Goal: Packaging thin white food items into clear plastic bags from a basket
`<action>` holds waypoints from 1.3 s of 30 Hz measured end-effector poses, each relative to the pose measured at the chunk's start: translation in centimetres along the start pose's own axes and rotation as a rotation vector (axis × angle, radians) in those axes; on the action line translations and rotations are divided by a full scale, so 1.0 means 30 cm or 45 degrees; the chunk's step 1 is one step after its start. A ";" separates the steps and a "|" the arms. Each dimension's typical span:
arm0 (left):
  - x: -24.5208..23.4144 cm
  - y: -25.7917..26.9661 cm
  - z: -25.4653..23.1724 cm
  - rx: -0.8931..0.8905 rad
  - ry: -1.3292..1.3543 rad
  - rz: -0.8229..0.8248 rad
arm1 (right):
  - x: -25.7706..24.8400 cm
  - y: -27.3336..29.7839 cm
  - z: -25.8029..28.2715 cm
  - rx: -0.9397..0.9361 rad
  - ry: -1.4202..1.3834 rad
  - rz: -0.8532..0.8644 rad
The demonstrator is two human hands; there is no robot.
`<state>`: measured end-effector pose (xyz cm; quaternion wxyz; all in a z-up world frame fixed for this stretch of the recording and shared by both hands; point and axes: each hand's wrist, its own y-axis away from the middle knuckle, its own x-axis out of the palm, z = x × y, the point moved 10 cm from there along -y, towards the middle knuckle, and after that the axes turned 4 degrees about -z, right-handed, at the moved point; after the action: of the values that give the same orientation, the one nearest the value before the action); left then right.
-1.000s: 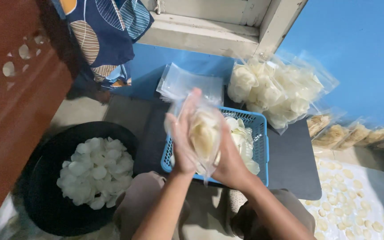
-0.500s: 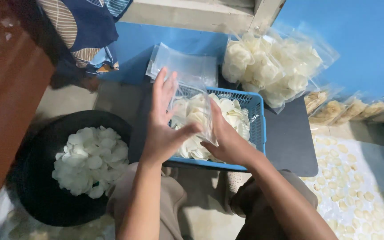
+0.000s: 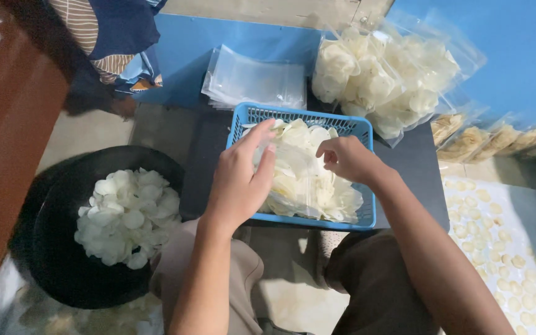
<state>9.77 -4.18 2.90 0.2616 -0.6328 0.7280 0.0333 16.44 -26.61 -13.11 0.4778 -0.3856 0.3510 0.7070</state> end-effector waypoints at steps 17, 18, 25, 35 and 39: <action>-0.027 -0.014 -0.015 0.056 -0.175 -0.348 | -0.009 -0.081 0.034 0.094 0.105 -0.179; -0.029 -0.011 -0.024 0.062 -0.183 -0.366 | -0.098 -0.054 0.083 0.078 0.048 -0.286; -0.020 -0.001 -0.073 0.148 -0.268 -0.416 | -0.473 0.272 0.354 -0.233 -0.860 -0.655; -0.001 -0.007 -0.080 0.144 -0.256 -0.389 | -0.366 0.252 0.614 -0.248 0.157 -0.275; 0.003 -0.008 -0.081 0.136 -0.232 -0.373 | -0.283 0.201 0.562 -0.231 0.337 -0.118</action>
<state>9.16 -5.24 5.02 0.3618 -0.7117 0.6020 0.0134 9.29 -17.27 2.84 0.4227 -0.5325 0.3275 0.6562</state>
